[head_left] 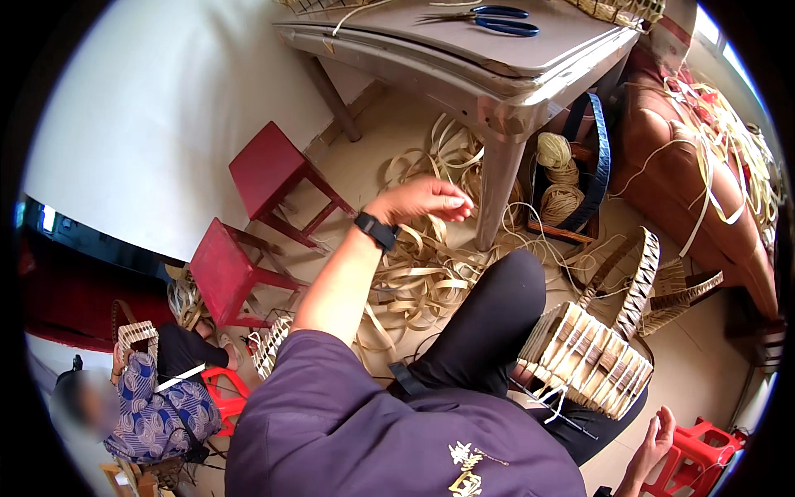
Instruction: The person wraps bamboo strips around the handle and rim of a woven basket, using a metal tool to pull the strips through the weave and trimming excess material with scissors.
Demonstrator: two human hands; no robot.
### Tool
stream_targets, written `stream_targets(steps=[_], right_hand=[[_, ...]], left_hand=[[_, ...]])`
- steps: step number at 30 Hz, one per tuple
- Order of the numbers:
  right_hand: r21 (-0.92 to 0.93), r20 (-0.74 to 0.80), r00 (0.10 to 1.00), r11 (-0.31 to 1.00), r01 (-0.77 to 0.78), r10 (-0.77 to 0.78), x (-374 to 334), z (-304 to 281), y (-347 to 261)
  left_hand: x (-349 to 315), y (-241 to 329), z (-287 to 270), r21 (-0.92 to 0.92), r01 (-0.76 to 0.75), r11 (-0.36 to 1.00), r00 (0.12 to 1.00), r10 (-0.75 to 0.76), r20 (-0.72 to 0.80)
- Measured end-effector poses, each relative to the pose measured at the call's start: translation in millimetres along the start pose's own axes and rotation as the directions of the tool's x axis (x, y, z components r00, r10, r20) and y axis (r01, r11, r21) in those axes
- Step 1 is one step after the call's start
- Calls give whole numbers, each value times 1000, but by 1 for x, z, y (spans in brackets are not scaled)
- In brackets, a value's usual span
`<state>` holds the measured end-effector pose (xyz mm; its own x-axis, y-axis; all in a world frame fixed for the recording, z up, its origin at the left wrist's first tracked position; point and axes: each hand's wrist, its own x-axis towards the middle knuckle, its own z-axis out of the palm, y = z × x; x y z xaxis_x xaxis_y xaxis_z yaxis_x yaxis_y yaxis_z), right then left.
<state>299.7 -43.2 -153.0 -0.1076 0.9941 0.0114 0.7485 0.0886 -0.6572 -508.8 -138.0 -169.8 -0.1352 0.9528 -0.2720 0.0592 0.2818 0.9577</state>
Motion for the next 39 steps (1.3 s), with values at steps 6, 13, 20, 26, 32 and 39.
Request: stream_targets(steps=[6, 13, 20, 26, 32, 39], right_hand=[[-100, 71, 991, 989, -108, 115, 23, 32, -31], [-190, 188, 951, 959, -210, 246, 68, 82, -86], [-238, 204, 902, 913, -331, 380, 99, 109, -105], [-241, 215, 880, 896, -373, 424, 116, 125, -101], [-221, 220, 895, 913, -342, 388, 149, 136, -98], [-209, 241, 894, 920, -332, 377, 145, 157, -98]], left_hand=[[131, -222, -43, -18, 163, 987, 969, -163, -185], [290, -333, -47, 209, 387, 898, 865, -274, -420], [391, -386, -21, 223, 546, 808, 765, -372, -525], [413, -412, -14, 202, 600, 774, 710, -399, -581], [406, -425, -12, 175, 599, 781, 691, -394, -606], [410, -425, -8, 189, 579, 793, 717, -385, -581]])
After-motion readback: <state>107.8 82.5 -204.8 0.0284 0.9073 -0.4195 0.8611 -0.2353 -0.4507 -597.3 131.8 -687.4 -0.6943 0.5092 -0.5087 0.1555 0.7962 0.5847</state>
